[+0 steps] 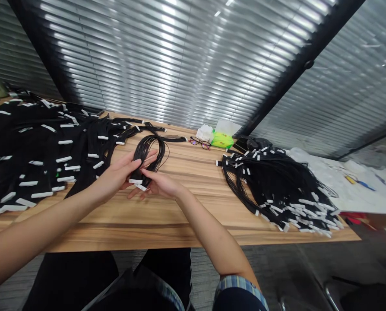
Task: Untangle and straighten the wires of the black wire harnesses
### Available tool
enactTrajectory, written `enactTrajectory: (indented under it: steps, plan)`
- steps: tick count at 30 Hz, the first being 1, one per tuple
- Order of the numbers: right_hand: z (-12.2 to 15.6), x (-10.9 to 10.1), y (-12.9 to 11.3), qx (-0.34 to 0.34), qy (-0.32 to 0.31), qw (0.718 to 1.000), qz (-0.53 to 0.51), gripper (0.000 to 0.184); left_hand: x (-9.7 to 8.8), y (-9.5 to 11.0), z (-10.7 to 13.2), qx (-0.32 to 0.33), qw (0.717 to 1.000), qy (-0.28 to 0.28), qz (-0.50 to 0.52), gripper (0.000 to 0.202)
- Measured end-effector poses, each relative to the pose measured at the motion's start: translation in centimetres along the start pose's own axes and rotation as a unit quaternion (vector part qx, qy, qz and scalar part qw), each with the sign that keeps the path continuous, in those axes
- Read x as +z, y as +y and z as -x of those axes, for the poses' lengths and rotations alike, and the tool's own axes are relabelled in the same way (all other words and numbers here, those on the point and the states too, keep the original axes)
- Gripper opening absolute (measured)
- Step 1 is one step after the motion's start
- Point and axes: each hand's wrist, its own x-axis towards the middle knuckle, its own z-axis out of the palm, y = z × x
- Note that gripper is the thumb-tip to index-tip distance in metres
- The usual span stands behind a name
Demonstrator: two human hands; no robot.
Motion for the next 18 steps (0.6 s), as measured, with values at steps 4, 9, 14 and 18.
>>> enactTrajectory:
  steps: [4,9,14,18]
  plan:
    - [0.0,-0.7,0.4,-0.02,0.024,1.0,-0.004,0.043,-0.6,-0.9,-0.5,0.012,0.999,-0.002,-0.03,0.064]
    - [1.1,-1.7,-0.2,0.009,-0.003,1.0,0.018,0.038,-2.0,-1.8,-0.9,0.009,0.999,-0.006,-0.046,0.06]
    - [0.5,-1.2,0.4,-0.057,-0.019,0.996,0.067,0.052,-2.0,-2.5,-0.9,-0.046,0.997,-0.067,-0.012,0.053]
    - [0.3,-0.9,0.7,-0.066,-0.057,0.992,0.096,0.052,-1.7,-2.3,-0.3,-0.14,0.97,-0.189,0.062,0.066]
